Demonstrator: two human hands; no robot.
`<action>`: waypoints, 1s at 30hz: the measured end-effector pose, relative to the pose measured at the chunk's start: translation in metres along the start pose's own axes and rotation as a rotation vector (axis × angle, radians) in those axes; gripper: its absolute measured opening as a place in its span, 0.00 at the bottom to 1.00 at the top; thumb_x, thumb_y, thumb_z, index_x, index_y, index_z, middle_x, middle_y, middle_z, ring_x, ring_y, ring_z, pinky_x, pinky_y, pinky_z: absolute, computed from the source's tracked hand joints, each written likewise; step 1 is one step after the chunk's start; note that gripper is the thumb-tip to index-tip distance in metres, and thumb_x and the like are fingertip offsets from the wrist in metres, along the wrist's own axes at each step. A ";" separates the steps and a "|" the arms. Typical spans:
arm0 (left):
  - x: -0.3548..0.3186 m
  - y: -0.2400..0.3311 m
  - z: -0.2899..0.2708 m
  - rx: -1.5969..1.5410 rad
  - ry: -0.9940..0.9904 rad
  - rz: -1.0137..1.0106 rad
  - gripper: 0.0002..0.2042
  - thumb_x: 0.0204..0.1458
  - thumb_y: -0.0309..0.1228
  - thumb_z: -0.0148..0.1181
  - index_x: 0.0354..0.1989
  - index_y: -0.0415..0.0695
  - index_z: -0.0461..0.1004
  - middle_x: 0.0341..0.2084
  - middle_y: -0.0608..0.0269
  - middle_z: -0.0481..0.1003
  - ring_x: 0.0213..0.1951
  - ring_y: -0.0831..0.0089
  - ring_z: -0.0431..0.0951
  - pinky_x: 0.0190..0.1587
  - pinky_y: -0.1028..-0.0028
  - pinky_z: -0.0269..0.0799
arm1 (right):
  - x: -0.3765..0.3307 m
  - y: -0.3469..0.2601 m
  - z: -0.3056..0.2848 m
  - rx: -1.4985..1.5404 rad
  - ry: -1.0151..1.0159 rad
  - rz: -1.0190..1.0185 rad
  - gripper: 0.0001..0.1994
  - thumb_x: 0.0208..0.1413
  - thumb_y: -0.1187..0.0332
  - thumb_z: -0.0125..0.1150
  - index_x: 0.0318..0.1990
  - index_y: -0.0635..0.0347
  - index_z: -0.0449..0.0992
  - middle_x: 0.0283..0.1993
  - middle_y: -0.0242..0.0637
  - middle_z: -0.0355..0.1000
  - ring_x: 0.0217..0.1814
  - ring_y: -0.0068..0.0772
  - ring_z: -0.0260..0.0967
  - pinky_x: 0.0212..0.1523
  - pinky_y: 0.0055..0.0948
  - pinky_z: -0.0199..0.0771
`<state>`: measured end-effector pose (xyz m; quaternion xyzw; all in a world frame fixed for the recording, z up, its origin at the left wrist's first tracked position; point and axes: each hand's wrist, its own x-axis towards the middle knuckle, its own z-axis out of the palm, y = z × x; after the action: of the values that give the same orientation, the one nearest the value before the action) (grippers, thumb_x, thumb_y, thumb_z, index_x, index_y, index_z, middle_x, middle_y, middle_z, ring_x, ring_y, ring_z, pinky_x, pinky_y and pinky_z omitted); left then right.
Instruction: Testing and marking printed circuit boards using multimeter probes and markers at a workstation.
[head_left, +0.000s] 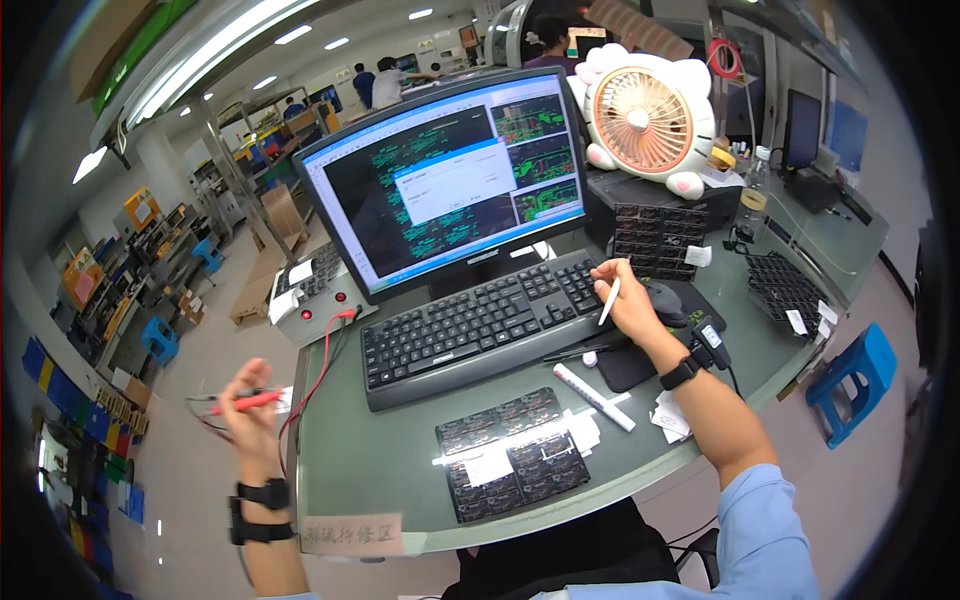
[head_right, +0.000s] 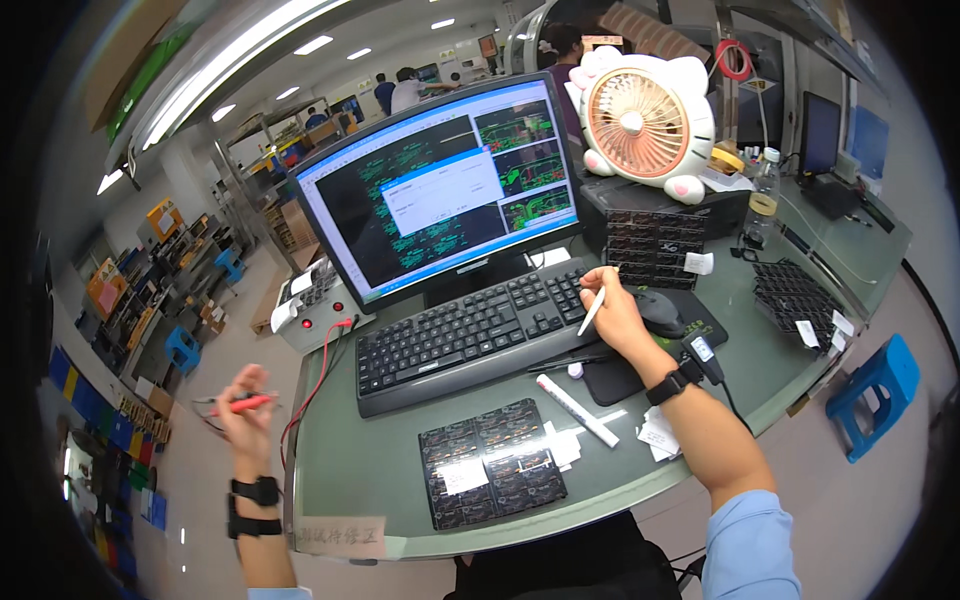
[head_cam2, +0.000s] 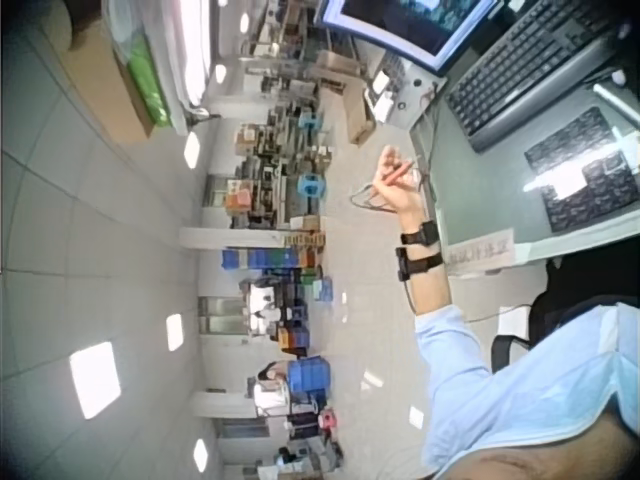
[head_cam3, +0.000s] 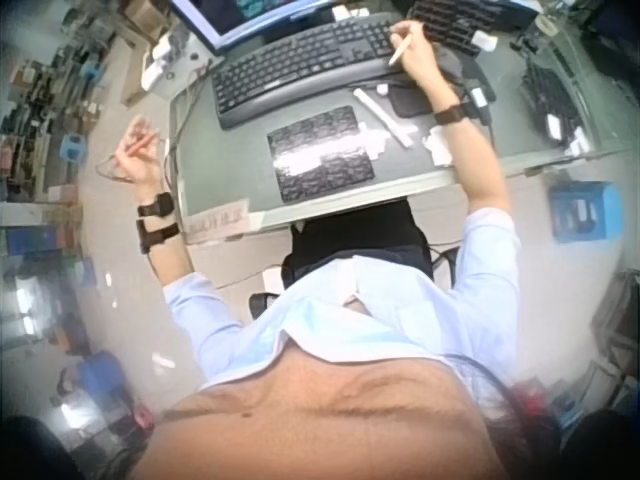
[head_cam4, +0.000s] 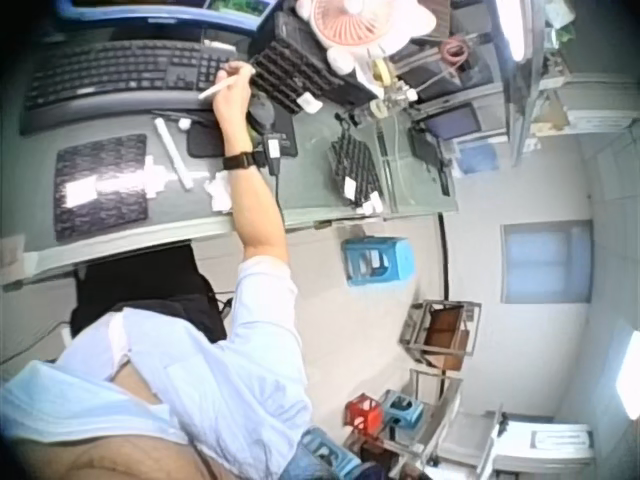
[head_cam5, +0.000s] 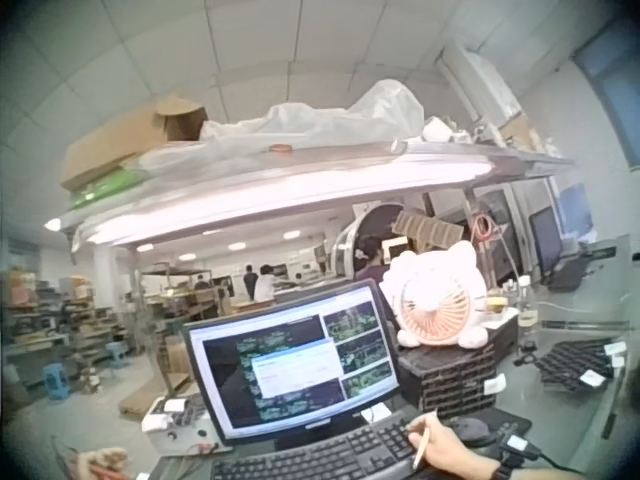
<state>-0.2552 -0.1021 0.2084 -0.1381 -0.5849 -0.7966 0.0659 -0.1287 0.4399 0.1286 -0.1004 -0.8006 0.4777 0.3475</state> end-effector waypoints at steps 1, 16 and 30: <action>-0.002 -0.026 0.014 -0.062 -0.015 -0.051 0.24 0.60 0.46 0.38 0.52 0.40 0.72 0.53 0.61 0.70 0.59 0.67 0.65 0.52 0.65 0.67 | 0.000 0.002 0.000 -0.012 0.008 -0.006 0.10 0.59 0.73 0.57 0.46 0.61 0.66 0.46 0.42 0.74 0.50 0.36 0.74 0.51 0.31 0.71; -0.006 -0.099 0.079 -0.097 0.091 -0.073 0.23 0.62 0.43 0.36 0.51 0.40 0.72 0.51 0.59 0.71 0.56 0.70 0.66 0.59 0.66 0.63 | -0.004 -0.007 0.005 0.010 -0.037 0.011 0.12 0.59 0.69 0.57 0.47 0.61 0.64 0.44 0.43 0.74 0.47 0.40 0.74 0.48 0.34 0.72; -0.032 -0.082 0.142 -0.086 -0.490 -0.136 0.16 0.65 0.42 0.43 0.39 0.40 0.71 0.26 0.60 0.74 0.25 0.77 0.71 0.29 0.76 0.69 | -0.008 -0.005 0.008 -0.189 -0.055 -0.204 0.12 0.56 0.72 0.59 0.47 0.59 0.69 0.48 0.43 0.73 0.55 0.46 0.69 0.55 0.38 0.67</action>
<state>-0.2265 0.0561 0.1633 -0.2901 -0.5568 -0.7661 -0.1376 -0.1276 0.4274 0.1270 -0.0373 -0.8573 0.3650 0.3612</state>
